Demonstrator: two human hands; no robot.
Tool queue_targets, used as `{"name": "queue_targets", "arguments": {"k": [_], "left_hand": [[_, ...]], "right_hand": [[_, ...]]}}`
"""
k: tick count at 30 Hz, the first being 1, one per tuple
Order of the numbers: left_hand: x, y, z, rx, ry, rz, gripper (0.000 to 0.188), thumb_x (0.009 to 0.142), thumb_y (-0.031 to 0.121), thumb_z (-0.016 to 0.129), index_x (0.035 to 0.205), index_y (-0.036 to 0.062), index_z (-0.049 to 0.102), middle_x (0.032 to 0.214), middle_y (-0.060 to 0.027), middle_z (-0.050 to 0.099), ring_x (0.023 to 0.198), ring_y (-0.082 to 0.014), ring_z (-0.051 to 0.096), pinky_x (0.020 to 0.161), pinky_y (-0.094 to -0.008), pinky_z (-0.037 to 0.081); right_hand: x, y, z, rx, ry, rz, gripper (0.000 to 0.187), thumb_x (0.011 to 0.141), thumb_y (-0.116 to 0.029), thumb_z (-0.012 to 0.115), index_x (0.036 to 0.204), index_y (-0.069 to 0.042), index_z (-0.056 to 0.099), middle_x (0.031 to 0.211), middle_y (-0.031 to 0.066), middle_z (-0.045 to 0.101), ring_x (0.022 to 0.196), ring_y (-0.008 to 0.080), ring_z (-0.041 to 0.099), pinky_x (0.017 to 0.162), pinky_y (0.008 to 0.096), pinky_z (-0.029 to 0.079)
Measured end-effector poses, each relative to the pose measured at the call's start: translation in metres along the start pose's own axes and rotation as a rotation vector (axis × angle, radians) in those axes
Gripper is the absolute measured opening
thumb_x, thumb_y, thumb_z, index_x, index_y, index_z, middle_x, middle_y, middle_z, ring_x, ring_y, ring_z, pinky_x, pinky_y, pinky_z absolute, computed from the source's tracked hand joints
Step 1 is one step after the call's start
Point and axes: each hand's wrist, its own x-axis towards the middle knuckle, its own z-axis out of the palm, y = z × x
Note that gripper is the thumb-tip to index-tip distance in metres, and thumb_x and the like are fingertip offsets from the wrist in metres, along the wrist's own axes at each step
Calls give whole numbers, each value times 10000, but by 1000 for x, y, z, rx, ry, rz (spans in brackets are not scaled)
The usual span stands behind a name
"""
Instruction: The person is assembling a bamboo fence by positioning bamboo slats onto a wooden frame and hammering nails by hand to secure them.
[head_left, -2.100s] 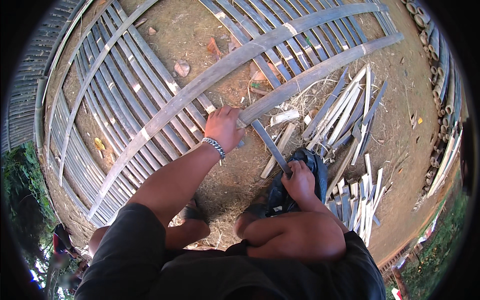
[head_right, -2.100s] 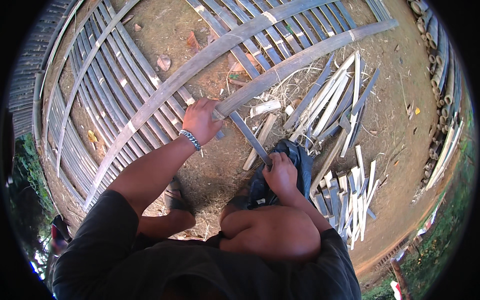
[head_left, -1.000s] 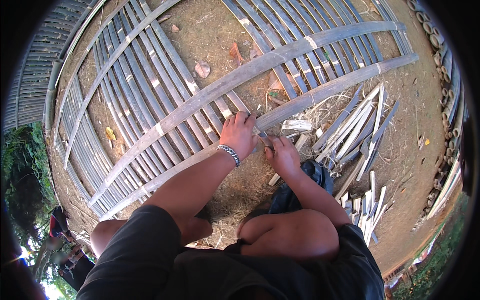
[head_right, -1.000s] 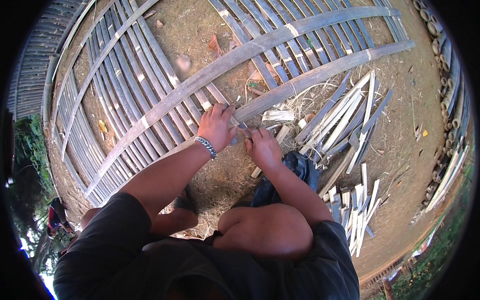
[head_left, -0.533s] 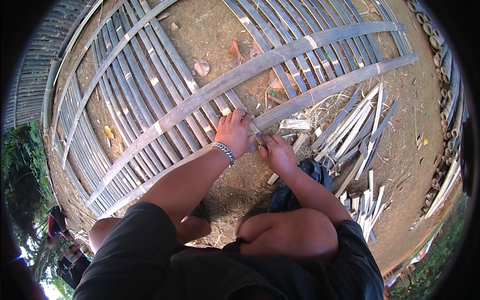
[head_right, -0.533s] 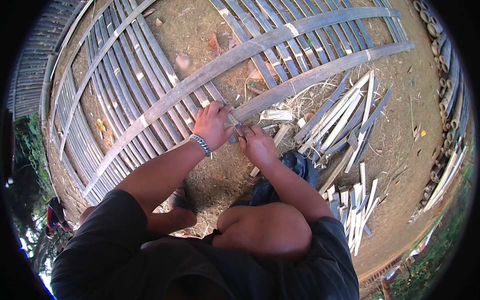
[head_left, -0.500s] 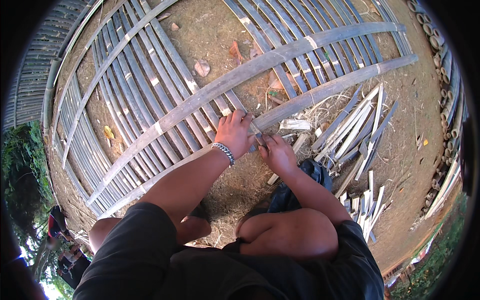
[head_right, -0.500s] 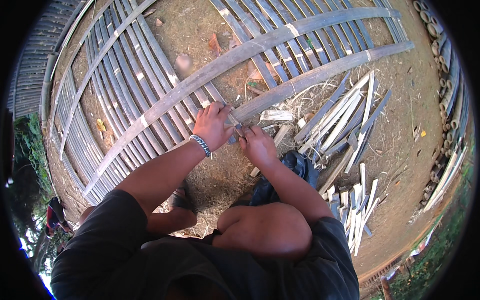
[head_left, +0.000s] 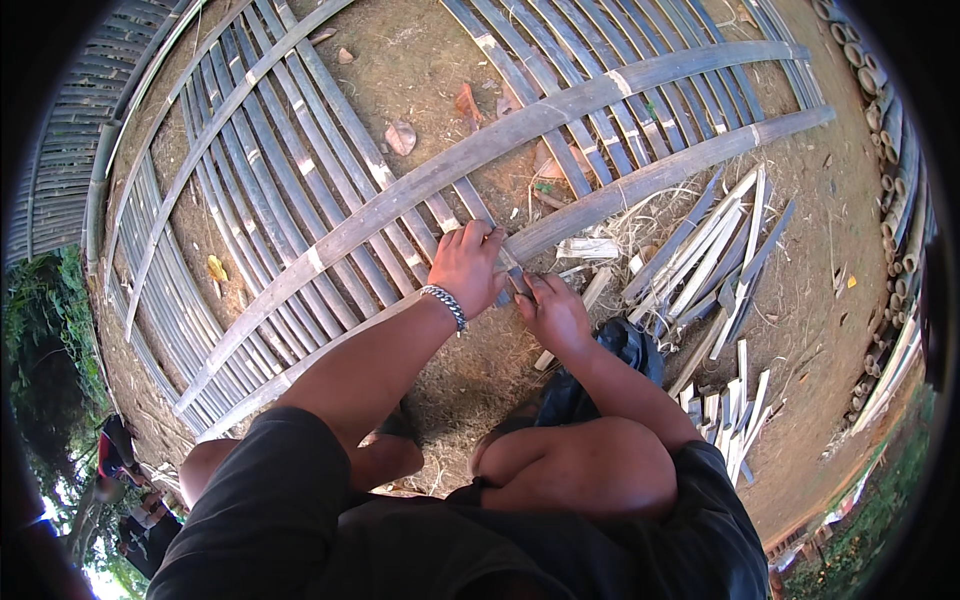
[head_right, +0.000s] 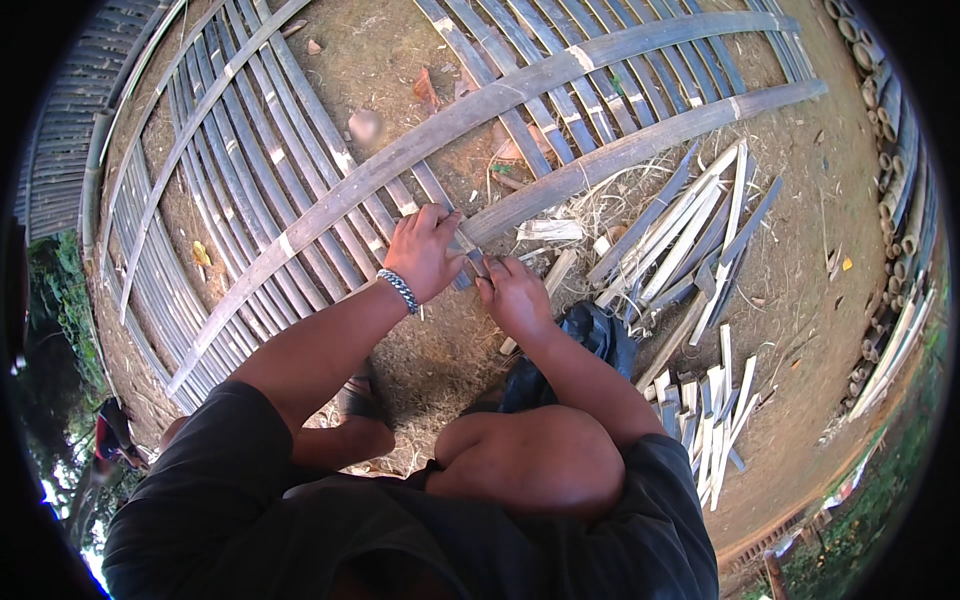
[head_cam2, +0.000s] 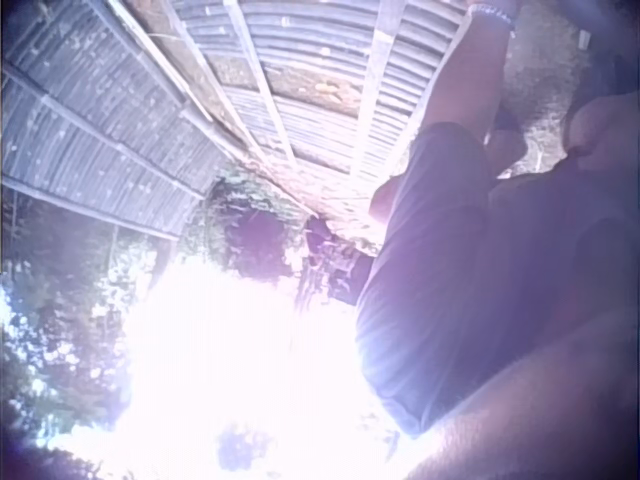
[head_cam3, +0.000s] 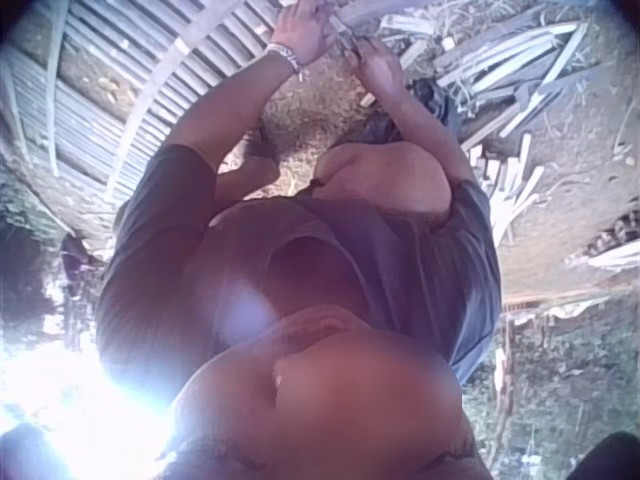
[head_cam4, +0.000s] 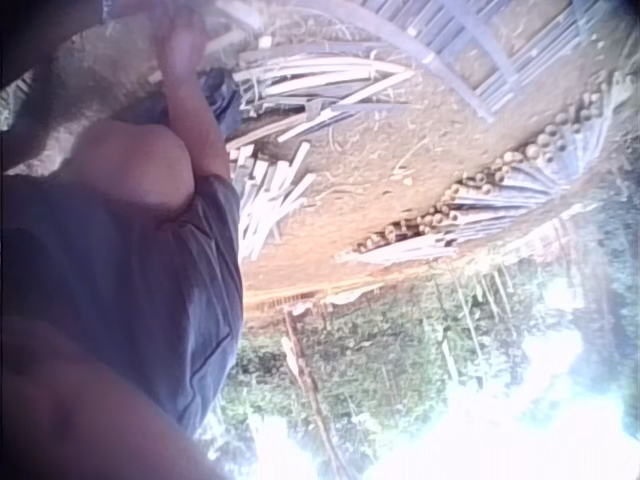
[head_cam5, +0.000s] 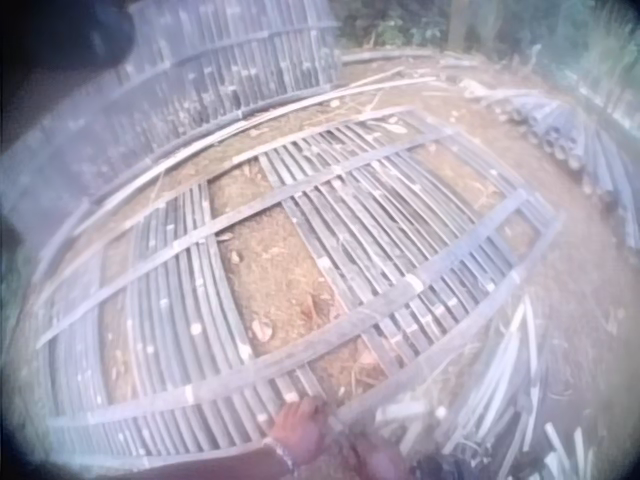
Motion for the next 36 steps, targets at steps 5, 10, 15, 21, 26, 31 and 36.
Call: {"name": "queue_targets", "arguments": {"k": [5,10,15,21,26,31,36], "left_hand": [[-1,-4,3,0,18,21,660,809,284,785,1386,38,584,1260,-119,538,1224,-288,540,1077,-430,417],[-1,-4,3,-5,55,34,671,800,252,804,1396,30,590,1265,-121,536,1150,-328,572,1043,-433,456],[-2,-2,4,-32,40,9,680,789,262,818,1389,31,594,1315,-118,534,1236,-319,535,1088,-440,412],[-5,8,2,-41,120,66,672,782,268,827,1377,48,607,1308,-110,538,1235,-305,532,1060,-443,412],[7,18,2,-73,177,118,635,781,249,827,1354,63,625,1315,-107,541,1211,-314,536,1045,-445,412],[24,35,1,-105,189,154,619,766,224,830,1327,54,633,1289,-113,559,1191,-314,544,1021,-449,415],[30,47,4,-147,232,266,577,775,212,818,1300,50,639,1266,-130,563,1177,-322,549,1018,-457,413]], "right_hand": [[0,-2,-1,-18,-19,4,372,842,-189,767,1177,-36,711,1012,127,673,888,338,697,808,428,580],[1,-7,-6,-39,-48,38,397,839,-204,774,1195,-42,705,1015,129,670,891,346,695,810,432,580],[-8,-8,-15,-1,-8,57,410,850,-238,783,1203,-47,701,1032,135,674,885,356,690,814,431,580],[-41,10,-59,36,200,314,369,862,-217,792,1184,-56,709,990,163,692,858,351,681,778,432,567],[-44,56,-124,-176,510,545,295,848,-107,783,1117,-4,721,976,176,688,709,279,662,693,402,552],[-33,96,-158,-222,597,589,283,853,-75,751,1126,-9,716,988,169,692,736,295,669,719,420,549],[-33,128,-170,-180,634,652,309,841,-77,753,1139,-5,719,988,178,717,820,336,690,796,425,553]]}}
